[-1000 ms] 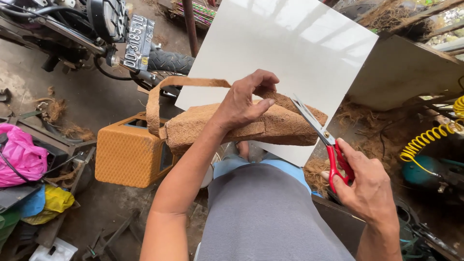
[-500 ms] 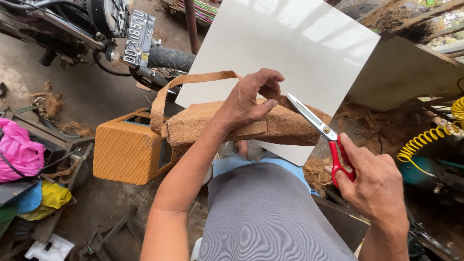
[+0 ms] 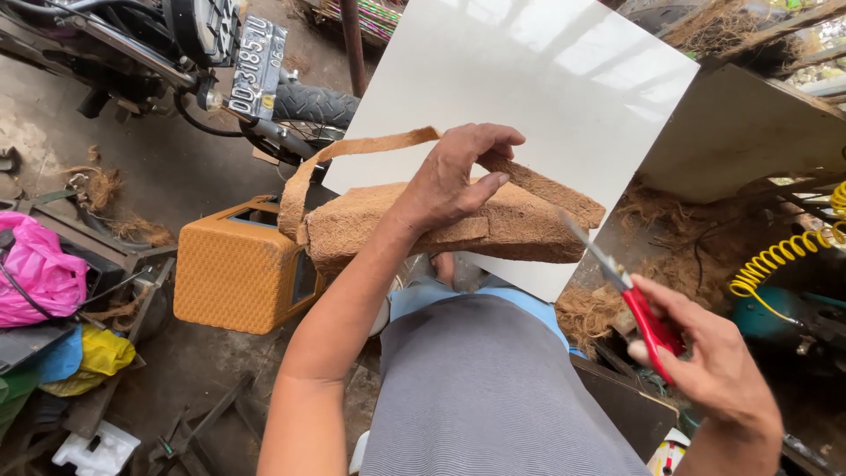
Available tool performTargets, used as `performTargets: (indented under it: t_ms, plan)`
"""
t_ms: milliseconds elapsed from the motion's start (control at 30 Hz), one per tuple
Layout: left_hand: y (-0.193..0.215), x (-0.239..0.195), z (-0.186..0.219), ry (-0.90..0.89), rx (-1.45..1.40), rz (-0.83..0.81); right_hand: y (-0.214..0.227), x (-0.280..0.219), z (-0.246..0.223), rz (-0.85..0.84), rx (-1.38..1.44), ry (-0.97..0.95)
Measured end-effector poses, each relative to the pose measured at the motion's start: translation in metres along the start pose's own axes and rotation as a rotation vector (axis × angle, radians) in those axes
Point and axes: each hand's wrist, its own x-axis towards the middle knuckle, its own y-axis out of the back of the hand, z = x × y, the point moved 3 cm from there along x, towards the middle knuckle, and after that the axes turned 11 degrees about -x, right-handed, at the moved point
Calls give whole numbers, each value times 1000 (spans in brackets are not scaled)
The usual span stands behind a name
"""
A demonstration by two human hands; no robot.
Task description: Using scissors to trim and shape the edges of a bag made from coconut fiber.
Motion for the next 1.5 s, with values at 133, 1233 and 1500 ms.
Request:
performTargets:
  t_ms: [133, 1233, 1500]
  plan:
    - [2, 1, 4, -5, 43, -18, 7, 8, 39, -197, -45, -82]
    - [1, 1, 0, 19, -30, -38, 41, 69, 18, -376, -89, -57]
    - [5, 11, 10, -56, 192, -88, 16, 65, 3, -324, 7, -63]
